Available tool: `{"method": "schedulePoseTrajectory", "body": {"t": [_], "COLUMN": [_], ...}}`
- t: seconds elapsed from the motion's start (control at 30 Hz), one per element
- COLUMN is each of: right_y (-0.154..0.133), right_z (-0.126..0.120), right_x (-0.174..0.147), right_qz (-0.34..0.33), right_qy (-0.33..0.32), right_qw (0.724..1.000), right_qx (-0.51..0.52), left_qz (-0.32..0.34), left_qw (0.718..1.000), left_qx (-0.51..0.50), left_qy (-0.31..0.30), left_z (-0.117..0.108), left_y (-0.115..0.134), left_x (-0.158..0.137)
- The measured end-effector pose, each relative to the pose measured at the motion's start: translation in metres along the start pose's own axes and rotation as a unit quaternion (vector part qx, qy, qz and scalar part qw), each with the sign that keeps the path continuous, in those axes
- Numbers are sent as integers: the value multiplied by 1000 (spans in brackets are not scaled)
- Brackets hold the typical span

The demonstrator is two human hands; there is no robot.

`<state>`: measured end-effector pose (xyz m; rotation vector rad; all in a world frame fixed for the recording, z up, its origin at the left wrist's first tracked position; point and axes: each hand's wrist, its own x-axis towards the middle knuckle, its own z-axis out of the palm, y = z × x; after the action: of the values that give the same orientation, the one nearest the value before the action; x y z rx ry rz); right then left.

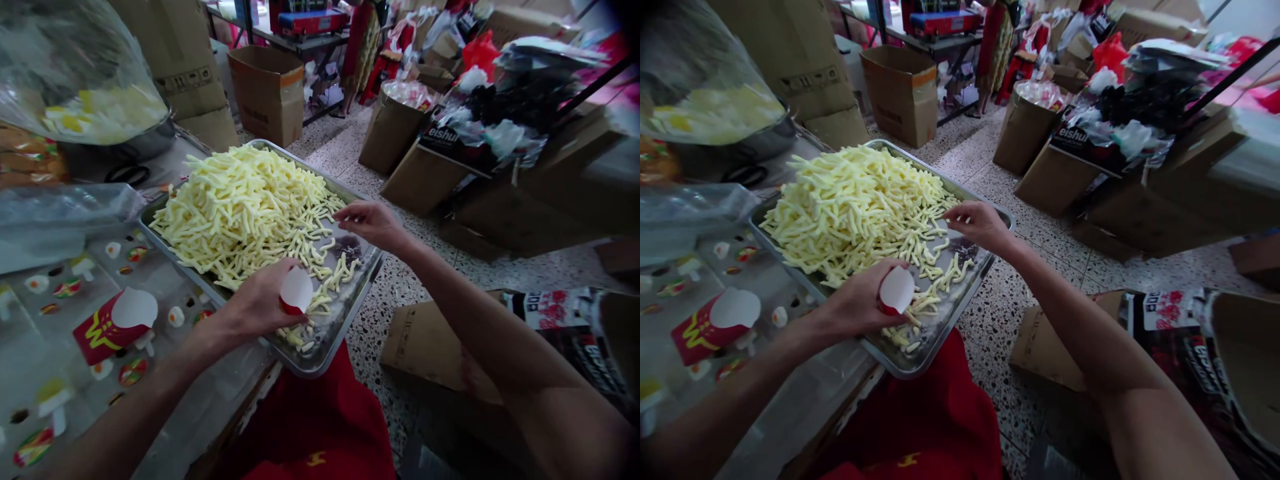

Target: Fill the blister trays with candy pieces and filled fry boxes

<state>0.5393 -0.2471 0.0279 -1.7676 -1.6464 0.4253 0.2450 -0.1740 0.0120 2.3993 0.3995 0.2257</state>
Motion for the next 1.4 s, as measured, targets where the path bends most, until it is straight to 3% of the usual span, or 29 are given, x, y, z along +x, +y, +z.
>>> {"method": "schedulePoseTrajectory", "body": {"t": [0.07,0.17,0.23,0.33,0.43,0.53,0.73,0.87,0.93,1.03,1.13,1.27,1.4], "right_y": [1,4,7,8,-3,-14,-5,-5,-15,-33,-39,-26,-15], "right_z": [-1,10,13,0,-19,-26,-9,-9,-11,-9,-2,11,14], "right_x": [-13,-24,-24,-21,-23,-28,-24,-23,-27,-31,-30,-27,-33], "right_qz": [7,-23,-31,-32,-60,-93,-43,-44,-77,-125,-126,-54,44], "right_qy": [-26,-119,-123,-111,-200,-266,-240,-195,-221,-293,-332,-324,-256], "right_qw": [1000,992,990,993,978,958,938,956,959,938,923,936,956], "right_qx": [-10,-43,-59,-26,-2,-60,-246,-213,-163,-136,-147,-129,-132], "left_qz": [18,68,50,2,-18,-14,35,-3,-21,-33,-52,-83,-147], "left_qw": [1000,994,993,997,998,998,994,991,992,995,995,991,977], "left_qx": [5,19,20,-11,17,53,92,109,96,71,67,96,144], "left_qy": [5,-87,-107,-81,-49,-10,46,73,76,67,52,43,52], "left_z": [-4,2,7,-2,-23,-33,-22,-26,-28,-25,-21,-22,-29], "left_y": [-1,5,6,0,-11,-13,8,11,9,10,11,9,10], "left_x": [0,8,16,16,-1,-20,-31,-35,-36,-33,-22,-6,8]}}
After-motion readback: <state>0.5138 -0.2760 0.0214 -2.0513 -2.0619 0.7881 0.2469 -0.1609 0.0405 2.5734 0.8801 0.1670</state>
